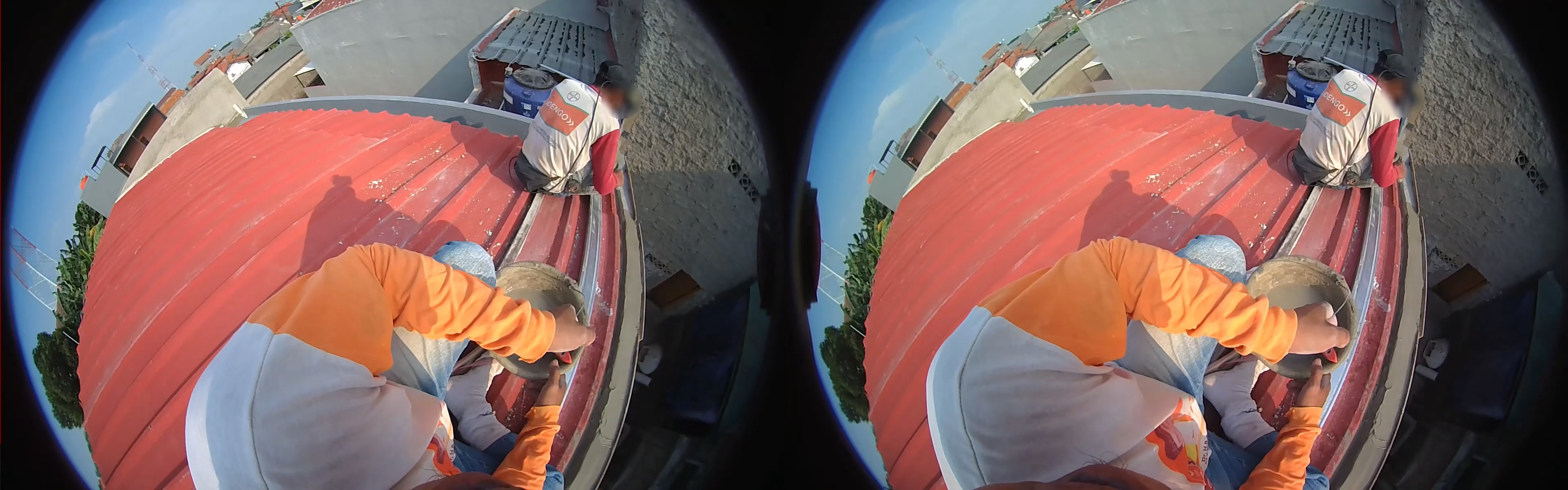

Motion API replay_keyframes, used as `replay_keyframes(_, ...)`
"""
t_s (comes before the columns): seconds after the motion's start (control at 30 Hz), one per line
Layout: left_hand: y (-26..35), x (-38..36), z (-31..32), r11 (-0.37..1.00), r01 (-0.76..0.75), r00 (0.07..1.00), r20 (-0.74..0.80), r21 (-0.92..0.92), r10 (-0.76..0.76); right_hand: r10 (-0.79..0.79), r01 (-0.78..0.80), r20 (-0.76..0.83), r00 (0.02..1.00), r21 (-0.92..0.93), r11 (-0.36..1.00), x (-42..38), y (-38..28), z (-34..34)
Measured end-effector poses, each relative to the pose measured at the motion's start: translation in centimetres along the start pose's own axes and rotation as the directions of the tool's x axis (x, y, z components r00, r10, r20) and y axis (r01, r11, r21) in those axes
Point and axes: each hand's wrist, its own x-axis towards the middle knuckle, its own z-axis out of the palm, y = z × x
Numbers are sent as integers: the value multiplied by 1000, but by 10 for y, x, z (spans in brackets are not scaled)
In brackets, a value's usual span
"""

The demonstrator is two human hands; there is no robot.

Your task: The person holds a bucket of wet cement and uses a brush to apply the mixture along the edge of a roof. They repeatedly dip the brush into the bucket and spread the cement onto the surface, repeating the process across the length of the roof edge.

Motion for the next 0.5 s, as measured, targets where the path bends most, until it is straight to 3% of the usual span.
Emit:
replay_keyframes(0.1, -14, 20, 7, 991, 51, 998, 35, -121, -47, 1, -1, -9, 1000, -1, 1000, -2, -2, 1)
replay_keyframes(0.3, -1, 6, 2, 1000, -18, 999, -33, -15, 18, 10, -10, -23, 1000, 24, 1000, -6, -8, 3)
replay_keyframes(0.37, -8, 10, 6, 986, -71, 997, 19, -151, 75, -19, 19, 5, 1000, 7, 1000, -4, -7, 0)
replay_keyframes(0.43, -14, 19, 6, 993, -1, 1000, 9, -117, 3, -3, 4, -45, 999, 13, 1000, -10, -16, 2)
replay_keyframes(0.5, -1, 5, 7, 971, -32, 993, 100, -237, 57, 18, -19, -29, 999, -40, 999, -6, -11, -1)
